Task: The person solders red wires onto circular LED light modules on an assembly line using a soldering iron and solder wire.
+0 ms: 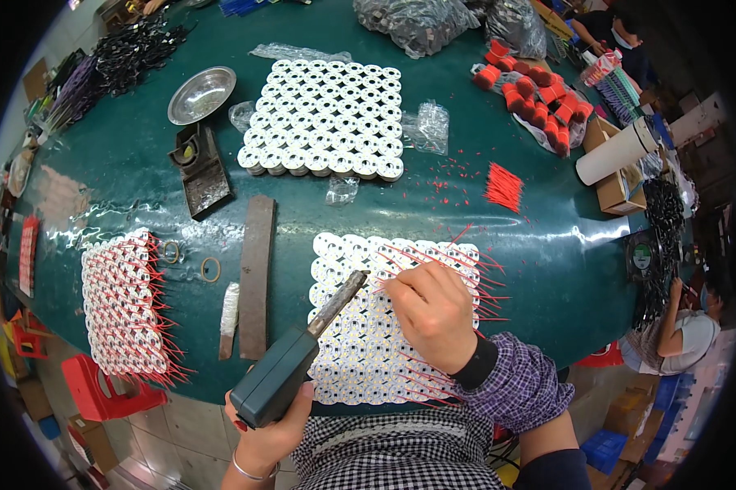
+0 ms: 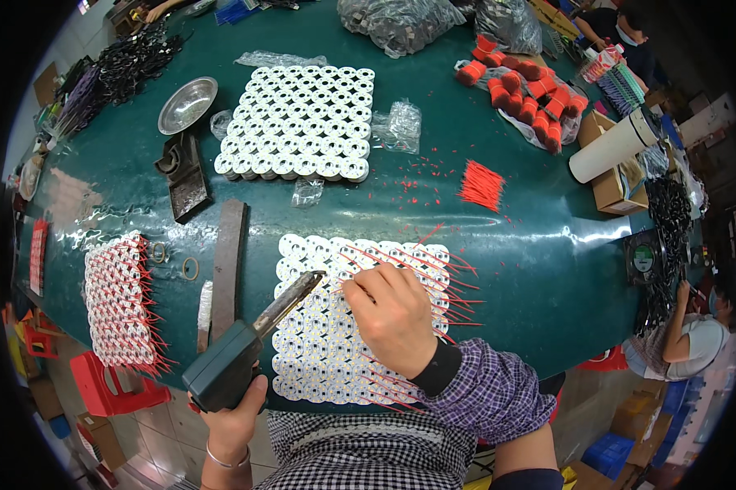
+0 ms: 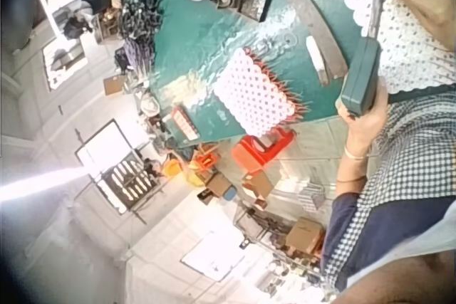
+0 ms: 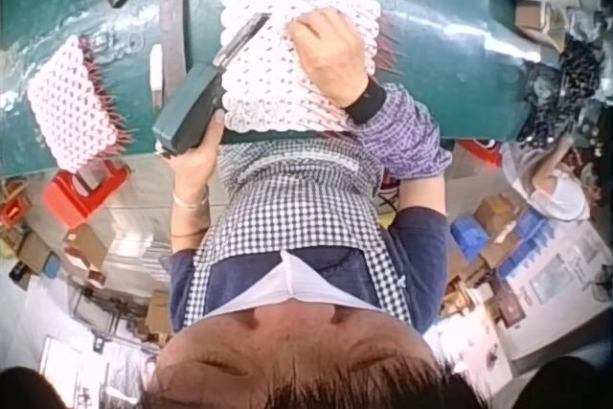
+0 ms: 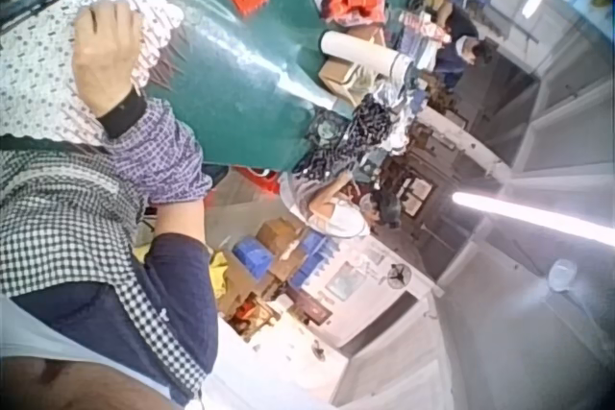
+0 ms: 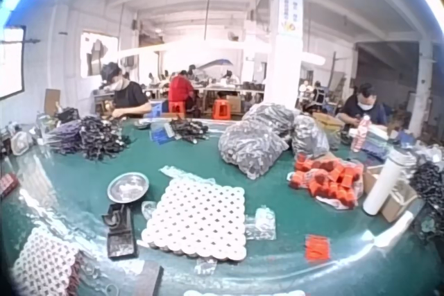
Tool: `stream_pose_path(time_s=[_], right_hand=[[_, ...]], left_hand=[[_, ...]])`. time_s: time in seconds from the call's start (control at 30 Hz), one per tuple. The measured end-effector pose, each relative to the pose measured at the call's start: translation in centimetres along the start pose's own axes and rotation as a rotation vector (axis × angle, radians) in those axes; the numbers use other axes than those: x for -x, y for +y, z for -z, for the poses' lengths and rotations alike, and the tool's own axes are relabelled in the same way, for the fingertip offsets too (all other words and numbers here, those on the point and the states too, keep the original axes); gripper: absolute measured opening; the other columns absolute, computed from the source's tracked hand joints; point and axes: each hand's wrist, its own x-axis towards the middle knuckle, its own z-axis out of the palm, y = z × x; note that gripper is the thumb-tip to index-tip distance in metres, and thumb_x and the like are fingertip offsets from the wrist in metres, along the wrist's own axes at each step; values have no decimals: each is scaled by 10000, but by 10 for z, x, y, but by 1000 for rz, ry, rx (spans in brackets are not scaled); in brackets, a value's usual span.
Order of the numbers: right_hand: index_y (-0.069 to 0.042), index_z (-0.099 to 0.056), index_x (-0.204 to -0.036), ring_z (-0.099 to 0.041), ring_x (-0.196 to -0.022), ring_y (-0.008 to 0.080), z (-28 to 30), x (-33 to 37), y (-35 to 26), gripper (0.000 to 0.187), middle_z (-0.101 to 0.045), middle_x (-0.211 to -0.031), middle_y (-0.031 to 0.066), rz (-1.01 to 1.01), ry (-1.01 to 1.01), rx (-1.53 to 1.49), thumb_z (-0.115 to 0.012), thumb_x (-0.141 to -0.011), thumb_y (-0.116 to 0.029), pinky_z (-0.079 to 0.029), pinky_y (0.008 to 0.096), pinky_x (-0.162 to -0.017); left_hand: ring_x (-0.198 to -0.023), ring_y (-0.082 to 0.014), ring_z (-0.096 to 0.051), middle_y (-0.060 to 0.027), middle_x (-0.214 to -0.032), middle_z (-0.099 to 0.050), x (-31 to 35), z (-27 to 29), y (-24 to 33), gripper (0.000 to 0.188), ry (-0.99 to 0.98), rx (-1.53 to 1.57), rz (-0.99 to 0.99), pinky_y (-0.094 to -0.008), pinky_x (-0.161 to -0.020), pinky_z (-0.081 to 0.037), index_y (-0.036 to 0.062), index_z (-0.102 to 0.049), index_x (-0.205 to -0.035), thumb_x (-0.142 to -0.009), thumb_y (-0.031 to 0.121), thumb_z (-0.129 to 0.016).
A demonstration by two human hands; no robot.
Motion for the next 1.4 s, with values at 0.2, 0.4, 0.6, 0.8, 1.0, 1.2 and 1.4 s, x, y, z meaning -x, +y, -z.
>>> stream_pose_path(time_s=[0.2, 0.4, 0.6, 0.8, 1.0, 1.2, 1.4], right_hand=[[-28, -668, -945, -618, -830, 228, 12, 11, -9, 200, -617, -862, 51, -2, -12, -7, -693, -747, -16, -463, 371, -728], [-27, -680, -943, -601, -803, 223, 9, 17, -8, 193, -602, -841, 53, -28, -27, -14, -697, -750, -26, -452, 370, -714], [-43, -715, -905, -602, -733, 213, 8, 15, -9, 201, -611, -786, 32, -45, -17, -5, -776, -723, 16, -441, 355, -665], [-18, -674, -937, -588, -793, 225, 6, 18, -9, 198, -570, -826, 53, -29, -61, 20, -671, -740, -25, -445, 362, -701], [-16, -671, -931, -583, -790, 225, 7, 17, -10, 196, -564, -820, 54, -22, -74, 42, -670, -736, -22, -443, 358, -697], [-18, -677, -926, -592, -809, 220, 8, 14, -14, 167, -589, -847, 53, -43, -40, 40, -688, -760, -25, -448, 361, -703], [-27, -688, -951, -593, -782, 219, 12, 15, -21, 189, -606, -858, 50, -37, 35, -14, -713, -763, -18, -443, 360, -701]], left_hand=[[-635, -142, -654, -80, -817, -711, -3, -9, 3, 231, 141, -5, -78, -267, -588, -516, -14, -743, -966, -752, 42, -809], [-660, -94, -613, -57, -840, -688, -5, -11, 14, 193, 27, 47, 18, -241, -579, -485, -34, -728, -938, -756, -8, -787], [-667, -65, -595, -43, -808, -674, -7, -12, 15, 164, -20, 78, 6, -233, -576, -463, -39, -720, -924, -767, -30, -765], [-639, -84, -598, -53, -787, -667, -8, -11, 13, 142, -50, 23, -18, -243, -562, -455, -29, -720, -904, -768, -22, -759], [-625, -108, -612, -62, -792, -668, -8, -10, 16, 149, -75, -53, -61, -252, -559, -467, -32, -721, -904, -762, -17, -765], [-649, -142, -657, -92, -831, -706, 4, -8, 7, 222, 104, 26, -2, -271, -595, -528, -24, -744, -953, -744, 21, -800], [-634, -164, -681, -112, -830, -734, 5, -7, 6, 227, 131, -5, -54, -284, -589, -538, -20, -751, -952, -740, 37, -809]])
